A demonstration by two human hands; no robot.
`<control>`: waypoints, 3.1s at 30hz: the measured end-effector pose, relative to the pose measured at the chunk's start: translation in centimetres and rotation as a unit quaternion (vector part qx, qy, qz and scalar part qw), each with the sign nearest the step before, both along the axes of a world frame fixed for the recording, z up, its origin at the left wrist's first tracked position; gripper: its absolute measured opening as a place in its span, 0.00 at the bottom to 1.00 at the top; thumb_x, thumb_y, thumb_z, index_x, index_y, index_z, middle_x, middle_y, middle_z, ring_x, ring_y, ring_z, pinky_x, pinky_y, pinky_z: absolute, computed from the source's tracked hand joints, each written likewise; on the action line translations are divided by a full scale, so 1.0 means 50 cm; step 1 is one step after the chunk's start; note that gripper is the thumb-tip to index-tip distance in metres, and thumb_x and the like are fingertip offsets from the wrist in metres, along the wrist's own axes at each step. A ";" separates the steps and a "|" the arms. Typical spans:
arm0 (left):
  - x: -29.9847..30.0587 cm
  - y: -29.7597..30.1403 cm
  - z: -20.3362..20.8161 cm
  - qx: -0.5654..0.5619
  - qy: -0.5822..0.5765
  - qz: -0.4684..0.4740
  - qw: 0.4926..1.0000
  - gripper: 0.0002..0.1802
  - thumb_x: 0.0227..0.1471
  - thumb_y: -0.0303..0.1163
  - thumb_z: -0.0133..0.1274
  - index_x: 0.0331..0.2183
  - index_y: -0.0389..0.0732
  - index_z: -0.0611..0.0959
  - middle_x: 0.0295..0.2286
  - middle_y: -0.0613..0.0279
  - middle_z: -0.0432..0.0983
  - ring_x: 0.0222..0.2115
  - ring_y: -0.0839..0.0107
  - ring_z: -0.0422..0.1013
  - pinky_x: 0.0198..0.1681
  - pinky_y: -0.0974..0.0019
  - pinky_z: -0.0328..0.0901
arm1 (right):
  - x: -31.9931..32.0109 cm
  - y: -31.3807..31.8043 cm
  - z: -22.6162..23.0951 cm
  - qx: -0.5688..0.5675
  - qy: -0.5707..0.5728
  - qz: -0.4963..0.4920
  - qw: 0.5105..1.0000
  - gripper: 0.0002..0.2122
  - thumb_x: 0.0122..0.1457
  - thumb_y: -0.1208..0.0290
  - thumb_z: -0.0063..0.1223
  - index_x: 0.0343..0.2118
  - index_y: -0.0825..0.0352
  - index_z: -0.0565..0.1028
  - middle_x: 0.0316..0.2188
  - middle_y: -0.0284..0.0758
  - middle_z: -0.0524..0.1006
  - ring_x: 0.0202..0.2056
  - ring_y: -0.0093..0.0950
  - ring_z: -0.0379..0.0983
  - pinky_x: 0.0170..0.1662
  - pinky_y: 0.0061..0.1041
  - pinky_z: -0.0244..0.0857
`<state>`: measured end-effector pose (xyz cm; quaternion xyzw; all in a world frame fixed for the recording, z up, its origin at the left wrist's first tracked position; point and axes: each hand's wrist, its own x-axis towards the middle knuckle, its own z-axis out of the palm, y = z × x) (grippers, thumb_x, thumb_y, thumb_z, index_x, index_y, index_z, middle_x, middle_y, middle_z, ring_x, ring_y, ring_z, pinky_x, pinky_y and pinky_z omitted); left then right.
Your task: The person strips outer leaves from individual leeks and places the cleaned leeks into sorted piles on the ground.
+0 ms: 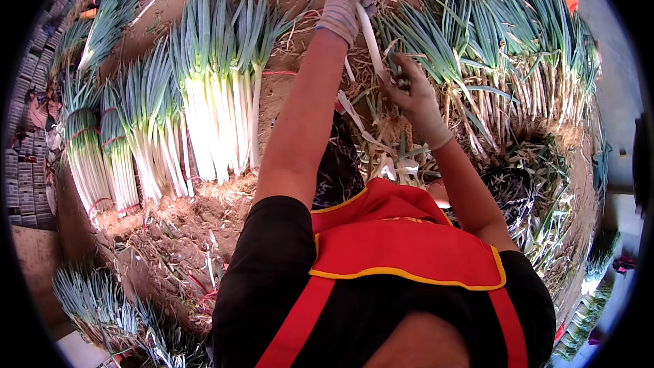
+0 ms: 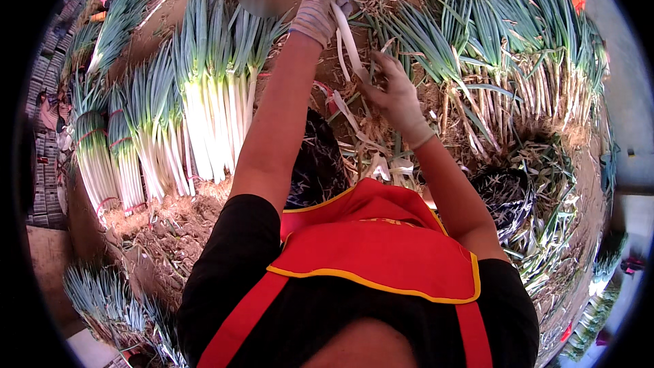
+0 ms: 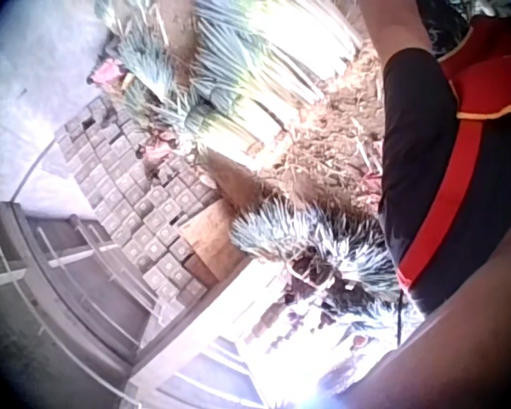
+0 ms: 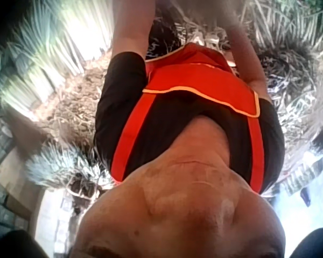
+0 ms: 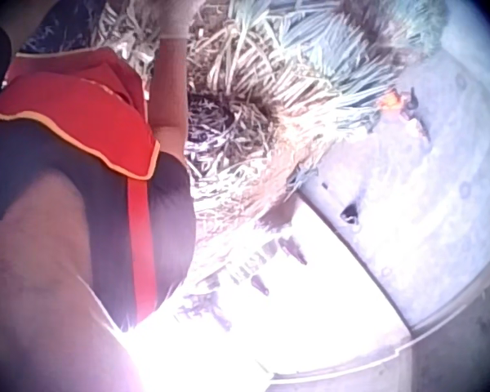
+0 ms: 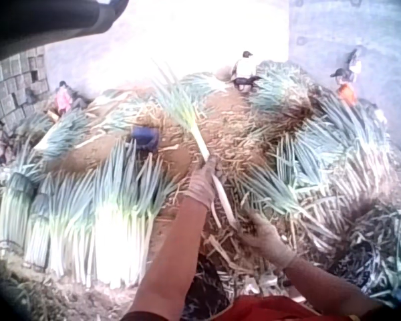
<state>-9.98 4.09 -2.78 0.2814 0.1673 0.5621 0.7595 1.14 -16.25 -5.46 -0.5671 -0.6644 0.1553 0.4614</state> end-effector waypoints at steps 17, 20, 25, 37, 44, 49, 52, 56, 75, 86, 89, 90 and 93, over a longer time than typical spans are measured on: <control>-0.038 0.009 -0.019 0.035 0.046 0.036 0.998 0.11 0.56 0.34 0.53 0.39 0.41 0.73 0.20 0.63 0.69 0.16 0.70 0.65 0.18 0.64 0.66 | 0.035 -0.133 -0.068 -0.266 0.369 0.109 0.884 0.28 0.53 0.82 0.54 0.59 0.63 0.64 0.49 0.34 0.71 0.40 0.24 0.72 0.42 0.23 0.70; 0.004 -0.011 0.023 0.028 0.090 0.016 0.995 0.09 0.56 0.31 0.51 0.38 0.45 0.69 0.20 0.64 0.69 0.15 0.71 0.67 0.16 0.63 0.67 | 0.021 -0.061 -0.048 -0.302 0.384 0.110 0.866 0.26 0.57 0.71 0.54 0.59 0.66 0.62 0.43 0.31 0.74 0.38 0.18 0.71 0.35 0.18 0.68; -0.014 -0.047 0.034 -0.018 0.075 -0.026 0.997 0.12 0.56 0.31 0.51 0.41 0.42 0.69 0.26 0.63 0.72 0.23 0.71 0.70 0.23 0.64 0.70 | -0.030 -0.007 0.052 -0.291 0.341 0.100 0.888 0.21 0.60 0.67 0.50 0.56 0.67 0.66 0.35 0.27 0.77 0.32 0.14 0.70 0.28 0.15 0.63; -0.102 0.014 0.052 0.002 0.080 0.080 0.994 0.15 0.51 0.24 0.52 0.43 0.39 0.72 0.19 0.63 0.69 0.14 0.73 0.63 0.14 0.69 0.60 | 0.038 -0.323 -0.288 -0.268 -0.080 0.107 0.954 0.08 0.59 0.74 0.45 0.36 0.69 0.76 0.29 0.44 0.77 0.29 0.39 0.74 0.31 0.34 0.65; -0.385 0.002 0.046 0.043 0.251 0.170 0.952 0.18 0.48 0.31 0.58 0.40 0.35 0.74 0.23 0.63 0.73 0.18 0.76 0.67 0.19 0.71 0.64 | 0.175 -0.340 -0.399 -0.372 -0.098 0.065 0.921 0.10 0.58 0.70 0.46 0.34 0.70 0.77 0.24 0.39 0.75 0.24 0.33 0.69 0.28 0.30 0.62; -0.613 -0.061 -0.094 -0.032 0.433 0.244 0.867 0.25 0.48 0.32 0.59 0.48 0.34 0.75 0.24 0.63 0.73 0.20 0.76 0.67 0.19 0.71 0.65 | 0.174 -0.336 -0.445 -0.270 -0.167 0.139 0.938 0.11 0.56 0.69 0.49 0.32 0.72 0.78 0.18 0.35 0.73 0.19 0.25 0.67 0.24 0.26 0.60; -0.702 -0.099 -0.227 -0.086 0.470 0.237 0.846 0.26 0.48 0.31 0.57 0.50 0.34 0.74 0.29 0.59 0.75 0.23 0.74 0.70 0.23 0.68 0.69 | 0.141 -0.343 -0.425 -0.437 -0.104 0.082 0.890 0.10 0.57 0.70 0.47 0.34 0.71 0.78 0.25 0.42 0.78 0.26 0.35 0.75 0.30 0.32 0.67; -0.766 -0.106 -0.410 -0.200 0.528 0.233 0.791 0.28 0.46 0.30 0.59 0.50 0.36 0.75 0.30 0.58 0.77 0.23 0.73 0.72 0.23 0.67 0.70 | 0.134 -0.340 -0.417 -0.468 -0.073 0.046 0.880 0.12 0.56 0.66 0.49 0.33 0.73 0.78 0.19 0.41 0.76 0.20 0.31 0.73 0.27 0.30 0.66; -0.817 -0.060 -0.478 -0.115 0.838 0.076 0.528 0.32 0.42 0.51 0.60 0.44 0.37 0.80 0.42 0.42 0.75 0.43 0.51 0.73 0.49 0.58 0.67 | 0.134 -0.340 -0.416 -0.515 -0.043 0.036 0.855 0.13 0.56 0.66 0.50 0.35 0.73 0.77 0.22 0.38 0.76 0.23 0.27 0.72 0.28 0.27 0.64; -0.462 0.002 0.007 0.190 0.497 0.158 0.832 0.15 0.55 0.39 0.52 0.40 0.40 0.81 0.38 0.64 0.77 0.36 0.72 0.73 0.42 0.67 0.68 | 0.193 -0.240 -0.449 -0.397 -0.092 -0.089 0.909 0.19 0.54 0.63 0.49 0.47 0.69 0.72 0.46 0.48 0.73 0.46 0.43 0.71 0.49 0.35 0.64; -0.191 -0.077 0.147 0.272 0.360 0.145 0.881 0.14 0.54 0.34 0.55 0.43 0.44 0.79 0.31 0.63 0.78 0.31 0.72 0.73 0.39 0.68 0.69 | 0.260 -0.212 -0.541 -0.411 -0.087 -0.179 0.889 0.18 0.55 0.62 0.49 0.45 0.68 0.73 0.40 0.48 0.77 0.44 0.44 0.73 0.47 0.35 0.66; -0.140 -0.119 0.178 0.303 0.332 0.134 0.883 0.17 0.54 0.32 0.55 0.47 0.47 0.76 0.29 0.63 0.78 0.27 0.73 0.73 0.36 0.67 0.71 | 0.269 -0.196 -0.548 -0.415 -0.074 -0.183 0.888 0.19 0.55 0.62 0.49 0.45 0.68 0.73 0.40 0.49 0.77 0.44 0.44 0.73 0.47 0.37 0.66; -0.009 -0.122 0.130 0.430 0.373 0.033 0.822 0.12 0.54 0.34 0.55 0.39 0.39 0.82 0.32 0.63 0.78 0.34 0.73 0.74 0.41 0.69 0.69 | 0.322 -0.189 -0.592 -0.438 -0.018 -0.231 0.869 0.20 0.54 0.61 0.49 0.46 0.68 0.73 0.41 0.50 0.76 0.44 0.45 0.73 0.48 0.39 0.65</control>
